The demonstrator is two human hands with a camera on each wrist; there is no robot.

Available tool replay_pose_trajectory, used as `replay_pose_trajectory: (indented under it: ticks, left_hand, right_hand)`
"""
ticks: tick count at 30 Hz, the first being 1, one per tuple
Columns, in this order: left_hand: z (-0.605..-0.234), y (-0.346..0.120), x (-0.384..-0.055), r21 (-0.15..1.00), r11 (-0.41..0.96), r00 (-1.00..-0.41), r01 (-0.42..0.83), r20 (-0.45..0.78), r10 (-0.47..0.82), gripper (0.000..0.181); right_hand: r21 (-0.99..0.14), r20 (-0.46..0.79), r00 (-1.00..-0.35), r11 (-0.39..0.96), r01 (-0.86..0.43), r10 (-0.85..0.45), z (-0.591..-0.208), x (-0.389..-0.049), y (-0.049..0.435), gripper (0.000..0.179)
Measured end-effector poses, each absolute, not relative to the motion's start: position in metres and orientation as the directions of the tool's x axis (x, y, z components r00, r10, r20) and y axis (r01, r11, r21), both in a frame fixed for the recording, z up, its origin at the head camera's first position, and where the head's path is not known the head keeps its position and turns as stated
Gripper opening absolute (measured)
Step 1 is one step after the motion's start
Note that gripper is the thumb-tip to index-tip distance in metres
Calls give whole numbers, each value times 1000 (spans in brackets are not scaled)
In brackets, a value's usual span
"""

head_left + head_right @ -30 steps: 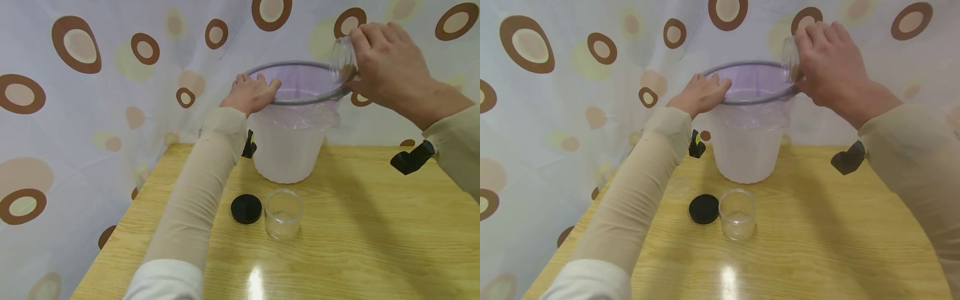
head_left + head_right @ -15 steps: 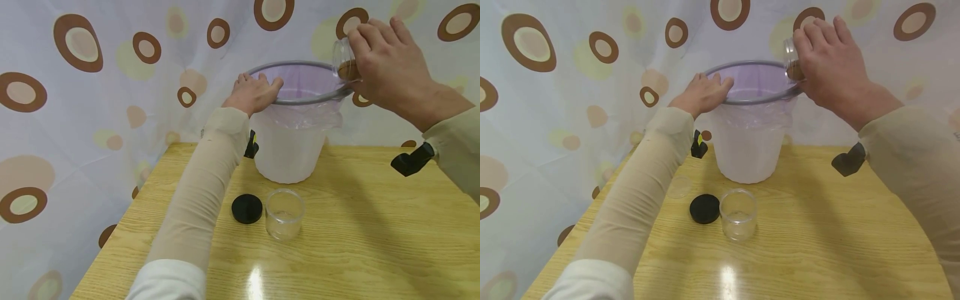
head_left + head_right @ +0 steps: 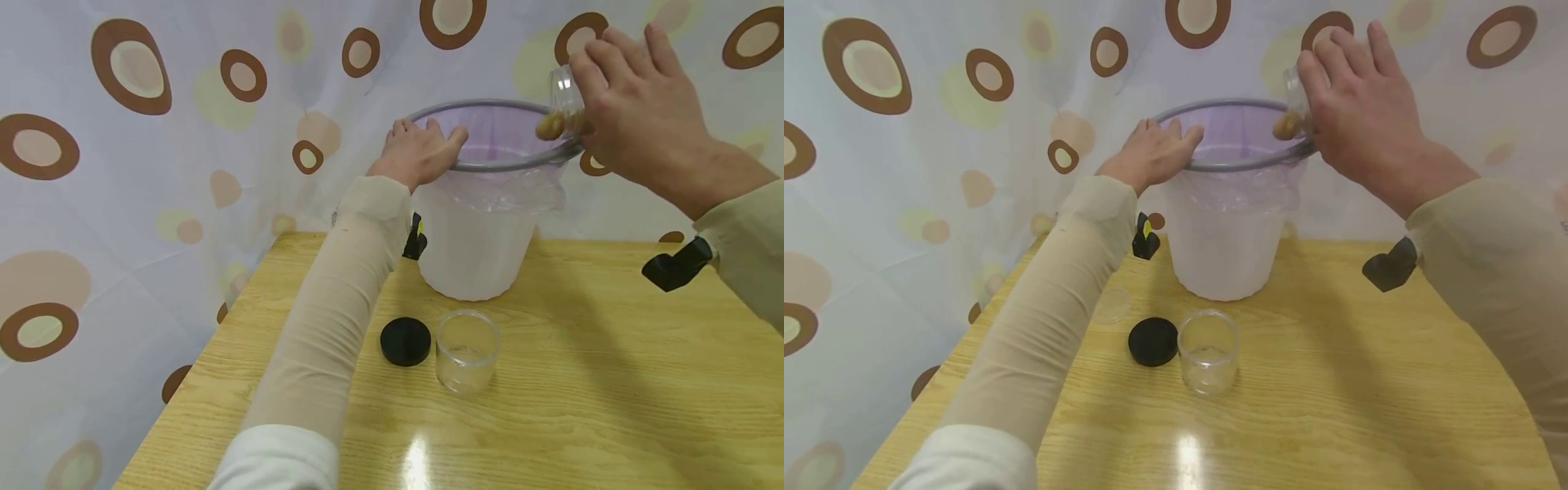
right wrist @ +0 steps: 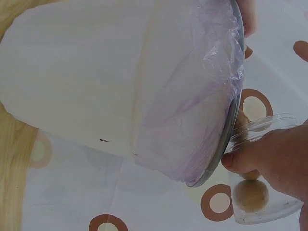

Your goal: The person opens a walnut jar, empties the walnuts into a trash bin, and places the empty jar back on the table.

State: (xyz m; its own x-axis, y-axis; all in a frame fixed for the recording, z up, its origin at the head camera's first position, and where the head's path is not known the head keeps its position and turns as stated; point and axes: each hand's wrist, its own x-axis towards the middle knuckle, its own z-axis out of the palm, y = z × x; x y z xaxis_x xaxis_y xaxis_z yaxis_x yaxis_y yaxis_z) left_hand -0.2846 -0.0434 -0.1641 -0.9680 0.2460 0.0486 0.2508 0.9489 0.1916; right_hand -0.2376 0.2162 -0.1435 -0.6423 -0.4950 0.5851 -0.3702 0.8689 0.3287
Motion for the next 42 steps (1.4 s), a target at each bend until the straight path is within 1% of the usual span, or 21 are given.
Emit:
replay_pose_trajectory:
  ticks: [4,6,10,12,14,17,21,24,29,32,34,37,40,42]
  left_hand:
    - [-163,-43,-284,184,950,-968,252,52,247,79]
    - [-164,-43,-284,183,951,-968,251,46,246,79]
    - [-165,-43,-284,188,949,-968,251,38,248,79]
    - [-165,-44,-285,187,949,-967,253,43,250,79]
    - [-165,-44,-285,187,948,-967,257,44,253,80]
    - [-166,-44,-286,190,948,-967,256,42,253,80]
    - [-167,-45,-286,193,947,-967,256,41,253,80]
    - [-166,-44,-286,191,947,-966,258,46,254,80]
    - [-165,-44,-286,185,949,-967,254,51,249,80]
    - [-164,-45,-285,183,950,-967,254,47,249,79]
    - [-164,-45,-285,185,949,-967,255,47,251,79]
    - [-163,-45,-284,185,948,-966,258,52,252,79]
    - [-163,-45,-284,188,948,-967,256,53,251,80]
    - [-164,-46,-283,191,948,-967,253,49,248,80]
  right_hand:
    - [328,604,-620,865,-380,-501,-144,-238,215,83]
    - [329,607,-611,861,-388,-508,-145,-237,215,82]
    - [345,599,-612,856,-384,-516,-147,-237,215,80]
    - [363,598,-607,852,-377,-523,-147,-236,216,76]
    - [391,602,-591,843,-369,-537,-148,-237,217,71]
    - [459,606,-539,811,-363,-584,-149,-237,218,69]
    - [543,596,-485,766,-344,-640,-150,-238,218,81]
    - [582,592,-447,739,-339,-671,-149,-239,218,89]
    - [626,599,-367,702,-339,-711,-148,-242,217,102]
    - [633,607,-340,695,-341,-719,-149,-244,217,111]
    - [633,613,-330,697,-337,-717,-149,-244,217,110]
    - [638,610,-335,696,-330,-718,-148,-241,219,100]
    - [618,608,-356,705,-349,-709,-148,-238,221,87]
    - [597,606,-385,718,-357,-696,-149,-236,223,82]
